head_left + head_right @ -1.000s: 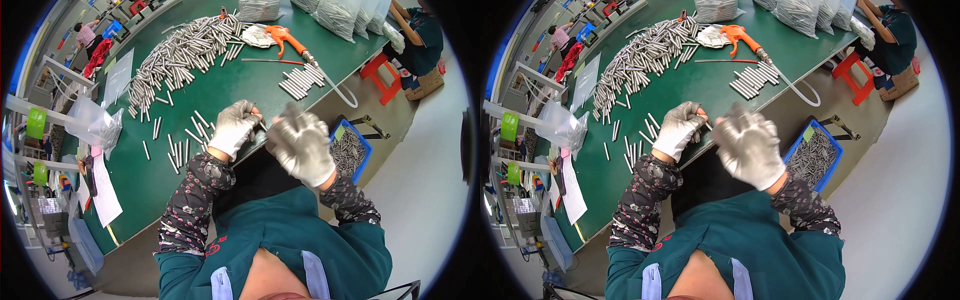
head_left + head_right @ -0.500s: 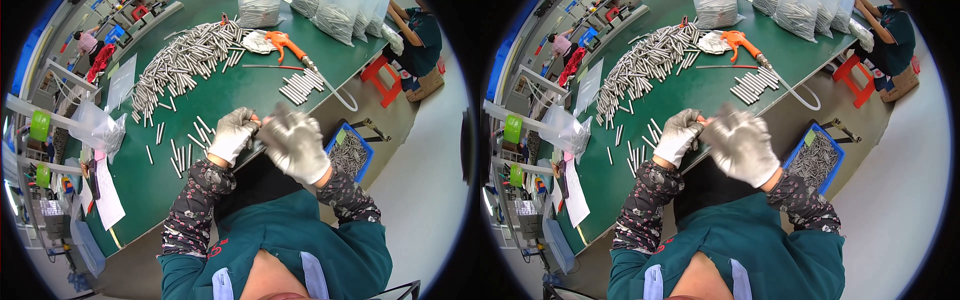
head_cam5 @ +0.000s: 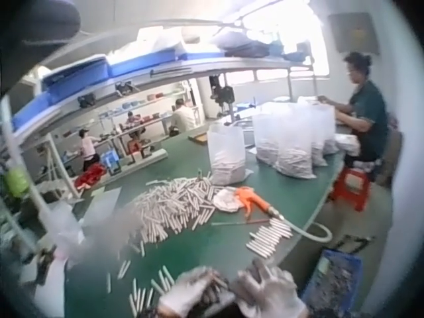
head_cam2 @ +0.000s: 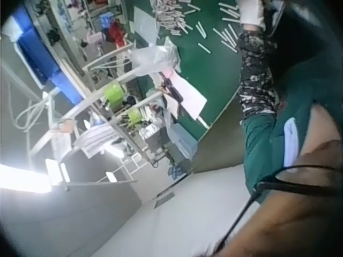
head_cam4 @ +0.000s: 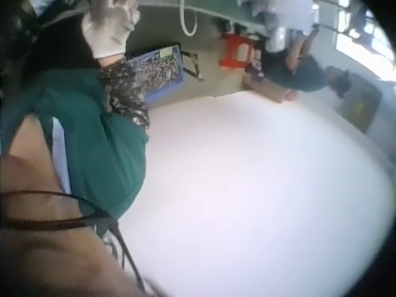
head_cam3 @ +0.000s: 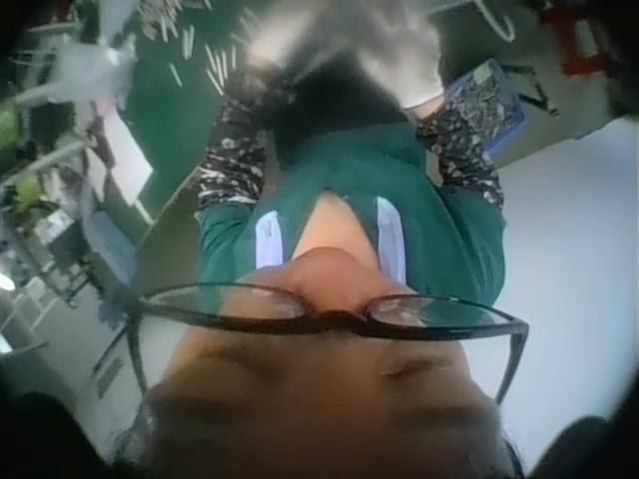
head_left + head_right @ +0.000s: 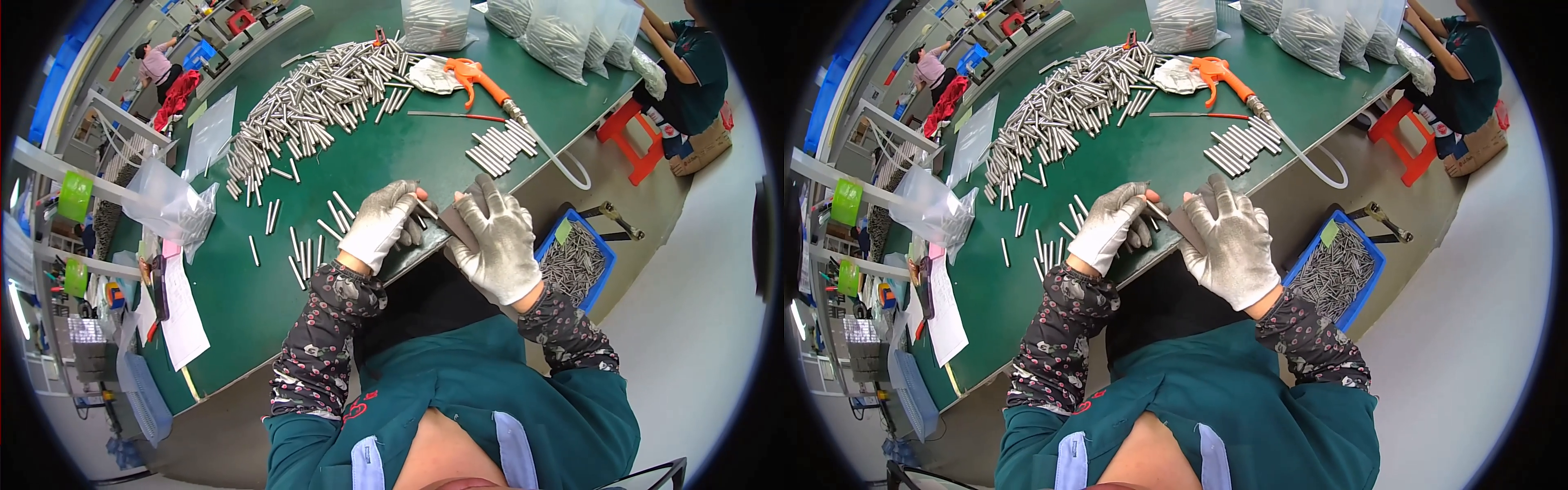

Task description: Sorting and aligning small metal pins on a workbench in a factory.

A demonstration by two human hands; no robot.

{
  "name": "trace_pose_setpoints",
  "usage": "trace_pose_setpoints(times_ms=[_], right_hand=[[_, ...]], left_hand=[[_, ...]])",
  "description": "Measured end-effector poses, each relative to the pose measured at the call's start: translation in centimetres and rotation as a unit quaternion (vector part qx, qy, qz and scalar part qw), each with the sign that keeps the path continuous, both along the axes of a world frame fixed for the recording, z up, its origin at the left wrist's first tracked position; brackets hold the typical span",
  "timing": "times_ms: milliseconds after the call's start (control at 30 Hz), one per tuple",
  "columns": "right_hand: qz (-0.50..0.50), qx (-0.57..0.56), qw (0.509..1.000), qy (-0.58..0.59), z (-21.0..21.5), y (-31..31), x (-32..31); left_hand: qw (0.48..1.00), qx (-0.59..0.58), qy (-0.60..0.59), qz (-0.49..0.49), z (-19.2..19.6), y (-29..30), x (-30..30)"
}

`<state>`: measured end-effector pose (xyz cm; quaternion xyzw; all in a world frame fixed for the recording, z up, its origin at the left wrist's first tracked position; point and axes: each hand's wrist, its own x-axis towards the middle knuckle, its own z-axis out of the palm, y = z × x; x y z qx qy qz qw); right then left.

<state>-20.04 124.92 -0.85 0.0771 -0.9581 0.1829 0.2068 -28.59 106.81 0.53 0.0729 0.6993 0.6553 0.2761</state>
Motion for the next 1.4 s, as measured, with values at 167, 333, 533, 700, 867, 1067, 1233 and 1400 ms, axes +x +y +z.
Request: trace_pose_setpoints(times_ms=[167, 333, 533, 700, 867, 1067, 1233, 1400], right_hand=[[0.002, -0.005, 1.000, 0.010, 0.0, -0.3, 0.0], [0.002, 0.006, 1.000, 0.018, 0.0, -0.2, -0.1], [0.005, 0.012, 1.000, 0.027, -0.2, -0.2, 0.2], [0.013, 0.003, 1.000, 0.019, 0.1, -0.1, 0.2], [0.017, 0.005, 1.000, 0.021, 0.1, -0.1, 0.1], [0.010, -0.008, 0.999, 0.030, 0.5, 0.1, -0.2], [0.117, -0.035, 0.991, 0.052, 1.6, -1.5, -0.7], [0.001, 0.003, 0.998, 0.070, 1.6, -0.1, -3.0]], left_hand=[[0.999, -0.011, 0.047, 0.006, -0.5, -0.3, -0.1], [0.999, 0.007, 0.028, 0.015, -0.8, -0.3, -0.4], [1.000, 0.016, 0.013, 0.008, -0.2, -0.2, -0.1], [0.999, 0.024, 0.027, 0.008, -0.6, -0.4, 0.0], [0.999, 0.025, 0.026, 0.002, -0.3, -0.4, 0.0], [0.999, 0.036, 0.022, 0.003, -0.4, -0.4, 0.0], [0.998, 0.018, 0.051, 0.037, -0.7, 0.1, 0.5], [0.998, -0.003, 0.056, 0.002, -1.2, -0.1, 0.1]])
